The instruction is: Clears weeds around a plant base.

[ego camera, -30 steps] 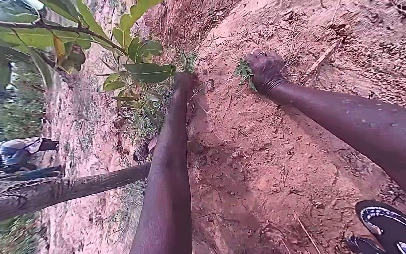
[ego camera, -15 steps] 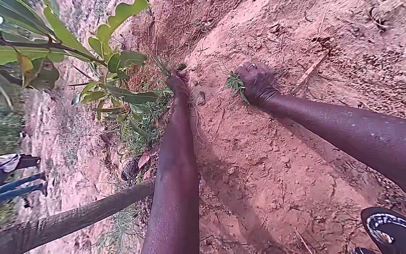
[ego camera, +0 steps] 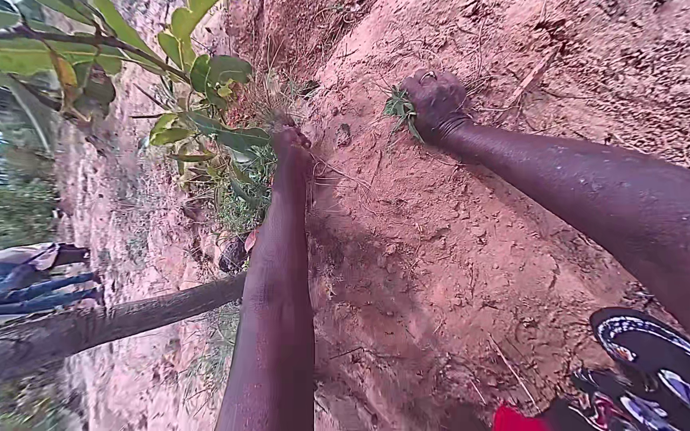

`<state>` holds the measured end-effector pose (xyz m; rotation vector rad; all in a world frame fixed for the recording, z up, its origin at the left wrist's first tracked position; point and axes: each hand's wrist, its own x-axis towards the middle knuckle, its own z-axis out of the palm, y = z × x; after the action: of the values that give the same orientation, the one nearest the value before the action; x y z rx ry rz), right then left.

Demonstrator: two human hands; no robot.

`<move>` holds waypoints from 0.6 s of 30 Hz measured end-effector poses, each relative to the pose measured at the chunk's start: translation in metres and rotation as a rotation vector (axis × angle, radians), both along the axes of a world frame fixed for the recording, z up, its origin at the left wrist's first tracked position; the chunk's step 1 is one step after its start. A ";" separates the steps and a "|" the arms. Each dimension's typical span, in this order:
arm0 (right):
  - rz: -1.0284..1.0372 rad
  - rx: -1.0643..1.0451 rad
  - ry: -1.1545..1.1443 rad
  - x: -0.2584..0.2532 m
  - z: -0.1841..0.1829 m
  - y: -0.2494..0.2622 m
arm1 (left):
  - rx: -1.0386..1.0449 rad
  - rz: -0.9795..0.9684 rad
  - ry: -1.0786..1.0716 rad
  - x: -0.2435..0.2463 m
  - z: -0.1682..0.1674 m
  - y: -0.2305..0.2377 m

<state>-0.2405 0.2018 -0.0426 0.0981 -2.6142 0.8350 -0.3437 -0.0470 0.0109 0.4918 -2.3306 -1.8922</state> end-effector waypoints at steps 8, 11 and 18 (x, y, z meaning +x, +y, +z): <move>0.163 -0.018 -0.381 -0.028 -0.002 -0.002 | -0.114 -0.037 -0.069 0.183 0.117 -0.031; 0.190 -0.050 -0.512 -0.011 0.017 -0.001 | -0.143 -0.062 -0.099 0.266 0.141 -0.048; 0.338 -0.031 -0.699 0.044 0.095 -0.009 | -0.101 0.066 -0.160 0.391 0.188 -0.086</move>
<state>-0.1960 0.1932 0.0523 0.2918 -3.2907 1.1956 0.0469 -0.1335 0.1990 0.7233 -2.4592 -1.7567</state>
